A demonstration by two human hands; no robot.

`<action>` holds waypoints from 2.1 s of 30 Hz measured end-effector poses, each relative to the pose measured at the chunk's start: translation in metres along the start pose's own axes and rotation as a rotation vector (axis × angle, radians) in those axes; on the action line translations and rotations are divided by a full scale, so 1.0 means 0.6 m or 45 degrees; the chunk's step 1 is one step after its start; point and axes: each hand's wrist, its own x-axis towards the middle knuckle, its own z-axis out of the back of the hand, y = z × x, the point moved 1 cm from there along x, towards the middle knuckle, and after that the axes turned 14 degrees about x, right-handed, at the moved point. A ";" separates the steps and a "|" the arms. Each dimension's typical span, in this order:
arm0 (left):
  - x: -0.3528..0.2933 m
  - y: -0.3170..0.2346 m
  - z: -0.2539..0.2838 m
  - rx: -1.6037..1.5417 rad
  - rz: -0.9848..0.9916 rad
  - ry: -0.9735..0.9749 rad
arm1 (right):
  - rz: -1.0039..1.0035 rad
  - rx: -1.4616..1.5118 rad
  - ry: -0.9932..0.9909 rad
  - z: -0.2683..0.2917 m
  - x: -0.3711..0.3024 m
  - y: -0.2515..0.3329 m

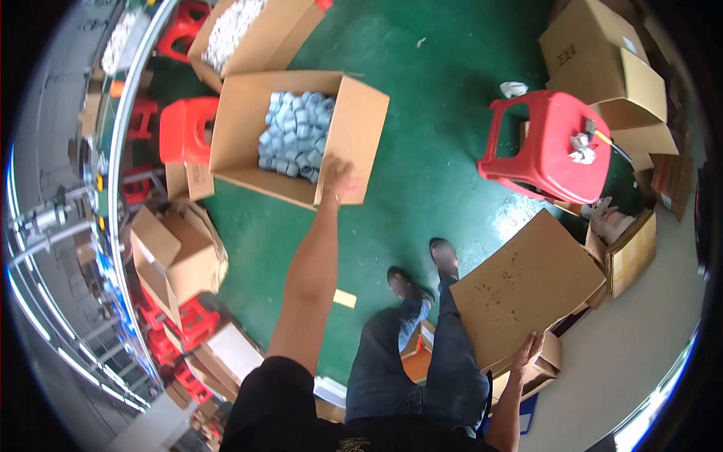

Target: The person assembles blue components using a hammer, then packs the assembled components into cardboard boxes.

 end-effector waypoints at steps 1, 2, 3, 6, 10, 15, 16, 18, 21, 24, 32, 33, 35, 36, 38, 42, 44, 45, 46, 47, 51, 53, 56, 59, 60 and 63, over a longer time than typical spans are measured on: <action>0.065 0.071 0.074 0.080 -0.037 -0.123 | 0.006 0.140 0.046 -0.039 0.001 0.025; 0.049 0.096 0.068 0.094 -0.062 -0.072 | -0.004 0.209 0.031 -0.049 -0.004 0.047; 0.023 0.108 0.052 0.215 -0.022 0.058 | -0.006 0.275 0.001 -0.052 -0.007 0.069; -0.076 0.133 0.057 0.560 0.024 0.371 | -0.010 0.363 -0.107 -0.078 -0.013 0.089; -0.179 0.221 0.075 1.180 -0.259 0.515 | -0.078 0.334 -0.162 -0.113 -0.049 0.096; -0.271 0.205 0.008 1.089 -0.246 0.879 | -0.231 0.604 -0.203 -0.154 -0.126 0.191; -0.272 0.199 0.013 1.108 -0.251 0.919 | -0.171 0.673 -0.274 -0.184 -0.152 0.213; -0.282 0.181 0.028 0.927 -0.234 0.945 | -0.064 0.793 -0.415 -0.232 -0.215 0.253; -0.303 0.143 0.098 0.823 -0.133 0.937 | -0.071 0.846 -0.450 -0.276 -0.286 0.299; -0.299 0.081 0.147 0.969 0.043 0.801 | -0.106 0.870 -0.455 -0.300 -0.336 0.344; -0.193 -0.021 0.238 0.662 0.374 0.945 | -0.236 0.980 -0.522 -0.342 -0.388 0.428; -0.179 -0.040 0.254 0.589 0.422 1.001 | -0.170 1.125 -0.619 -0.361 -0.400 0.428; -0.215 -0.079 0.247 0.409 0.521 1.051 | -0.353 1.357 -0.640 -0.364 -0.410 0.421; -0.225 -0.090 0.243 0.367 0.520 1.006 | -0.377 1.438 -0.678 -0.387 -0.411 0.390; -0.238 -0.114 0.241 0.376 0.564 1.121 | -0.410 1.322 -0.458 -0.423 -0.417 0.335; -0.250 -0.165 0.213 0.463 0.550 1.205 | -0.571 1.389 -0.246 -0.468 -0.453 0.269; -0.251 -0.173 0.197 0.540 0.518 1.207 | -0.867 1.309 -0.318 -0.489 -0.507 0.206; -0.250 -0.178 0.203 0.576 0.501 1.202 | -0.905 1.068 -0.427 -0.497 -0.543 0.175; -0.255 -0.172 0.188 0.618 0.492 1.203 | -1.073 1.068 -0.386 -0.503 -0.580 0.130; -0.262 -0.170 0.194 0.648 0.470 1.193 | -1.142 0.892 -0.313 -0.499 -0.617 0.093; -0.258 -0.173 0.184 0.741 0.391 1.122 | -1.254 0.678 -0.437 -0.469 -0.791 0.015; -0.258 -0.155 0.168 0.785 0.357 1.088 | -1.363 0.719 -0.491 -0.456 -0.867 -0.007; -0.242 -0.107 0.111 0.854 0.324 1.039 | -1.495 0.921 -0.696 -0.462 -0.964 -0.008; -0.214 -0.052 0.060 0.941 0.290 0.976 | -1.554 1.147 -0.740 -0.469 -1.021 0.044; -0.206 -0.025 0.035 0.978 0.285 0.964 | -1.580 1.159 -0.726 -0.480 -1.041 0.063; -0.154 0.030 -0.021 1.079 0.277 0.943 | -1.663 1.230 -0.624 -0.527 -1.092 0.118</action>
